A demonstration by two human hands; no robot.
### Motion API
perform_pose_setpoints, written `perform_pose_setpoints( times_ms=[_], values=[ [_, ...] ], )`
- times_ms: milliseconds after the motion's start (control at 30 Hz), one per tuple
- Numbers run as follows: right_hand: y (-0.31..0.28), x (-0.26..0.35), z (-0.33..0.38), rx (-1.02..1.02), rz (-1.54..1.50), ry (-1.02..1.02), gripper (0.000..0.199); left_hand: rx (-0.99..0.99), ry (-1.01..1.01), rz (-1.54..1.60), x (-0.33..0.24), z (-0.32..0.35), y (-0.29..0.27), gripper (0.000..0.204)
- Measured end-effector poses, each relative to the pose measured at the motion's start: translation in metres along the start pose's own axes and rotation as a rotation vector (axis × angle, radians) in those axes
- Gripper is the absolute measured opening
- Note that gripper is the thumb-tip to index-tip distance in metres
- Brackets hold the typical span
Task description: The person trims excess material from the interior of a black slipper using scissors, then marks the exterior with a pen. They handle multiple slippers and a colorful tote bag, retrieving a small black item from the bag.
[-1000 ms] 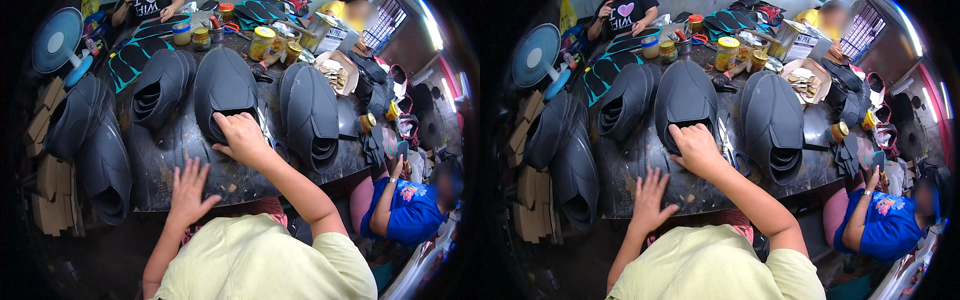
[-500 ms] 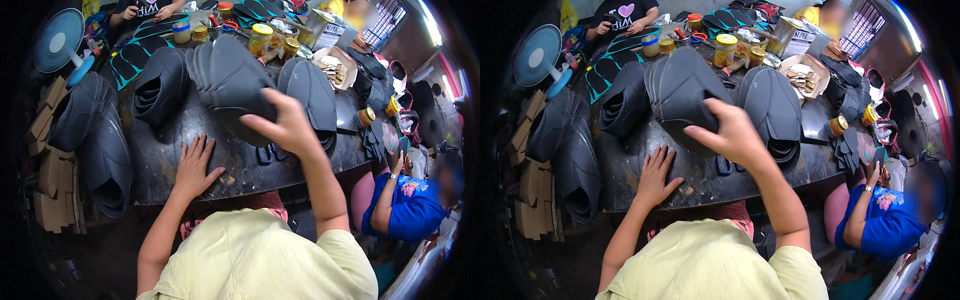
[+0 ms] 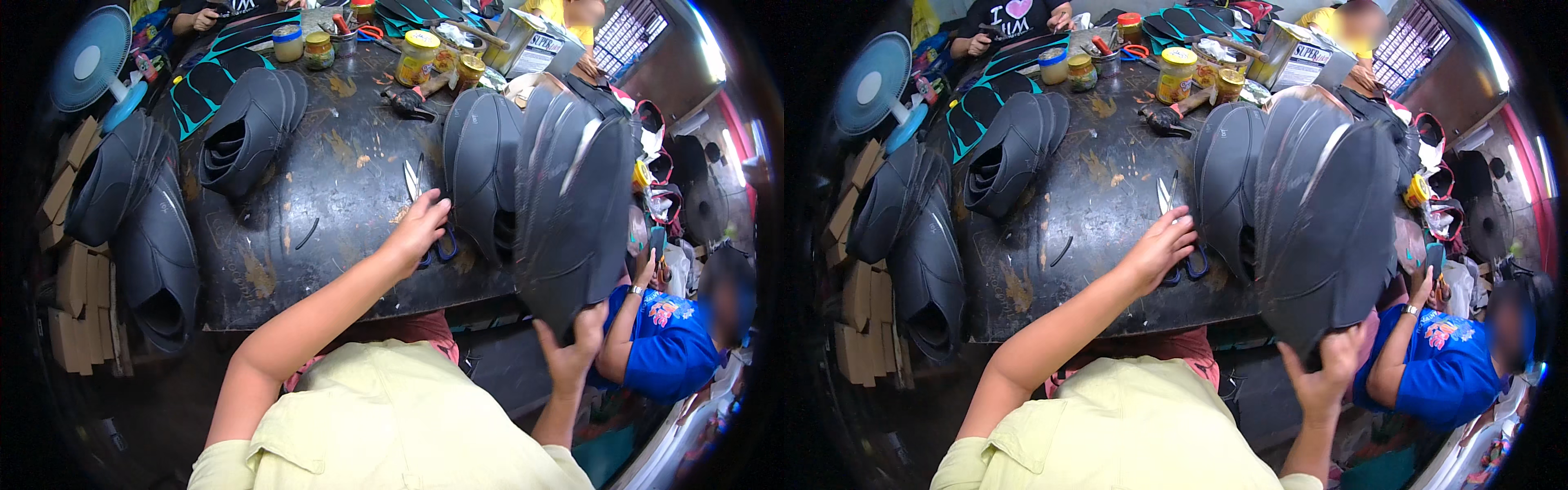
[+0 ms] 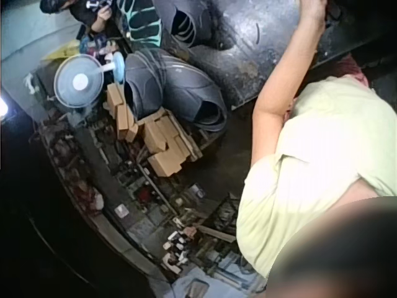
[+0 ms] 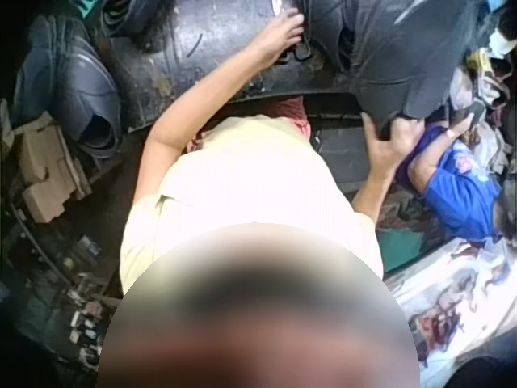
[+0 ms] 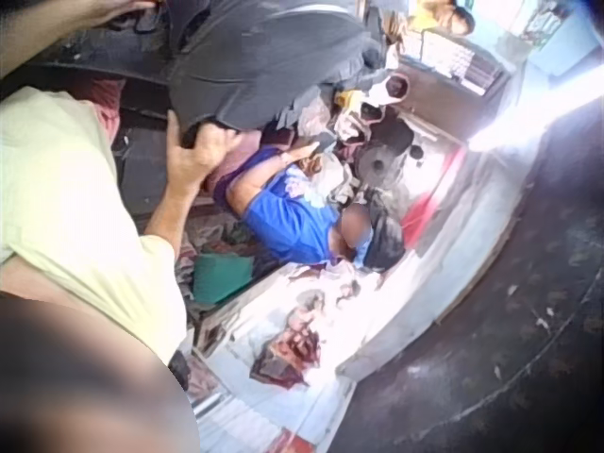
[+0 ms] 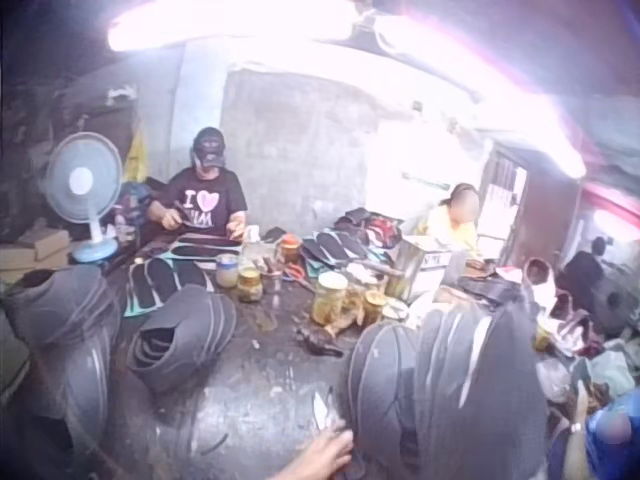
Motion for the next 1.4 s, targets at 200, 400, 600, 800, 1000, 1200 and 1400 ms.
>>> perform_pose_setpoints(
  times_ms=[200, 400, 600, 800, 1000, 1200, 1400],
  values=[
    [0.074, -0.01, 0.017, 0.019, -0.074, -0.054, 0.043, -0.084, 0.055, 0.116, -0.006, -0.046, 0.026, 0.078],
    [0.103, -0.019, -0.023, 0.255, -0.07, -0.065, 0.052, -0.076, -0.008, 0.086, -0.006, -0.06, 0.026, 0.063],
    [0.101, -0.024, -0.029, 0.336, -0.175, -0.015, 0.047, -0.096, -0.204, 0.099, -0.007, -0.074, 0.018, 0.066],
    [0.09, -0.047, -0.023, 0.274, -0.312, 0.247, 0.051, -0.035, -0.08, 0.148, -0.029, -0.079, 0.036, 0.075],
    [0.062, -0.05, -0.023, 0.08, -0.452, 0.348, 0.049, 0.331, 0.051, 0.386, -0.057, -0.071, 0.092, 0.072],
    [0.0, -0.087, -0.008, -0.35, -0.85, 0.547, 0.058, 0.677, 0.309, 0.286, -0.149, 0.01, 0.141, 0.066],
    [0.009, -0.083, -0.013, -0.329, -1.425, 0.598, 0.057, 0.942, 0.744, -0.458, -0.167, 0.13, 0.129, 0.078]
  ],
)
Point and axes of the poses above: each hand's wrist, its own z-axis away from the middle knuckle, its own y-axis out of the palm, x = y × z, the point moved 8 cm from there along -z, towards the middle knuckle, and after that the axes turned 3 degrees about -y, right-handed, at the moved point
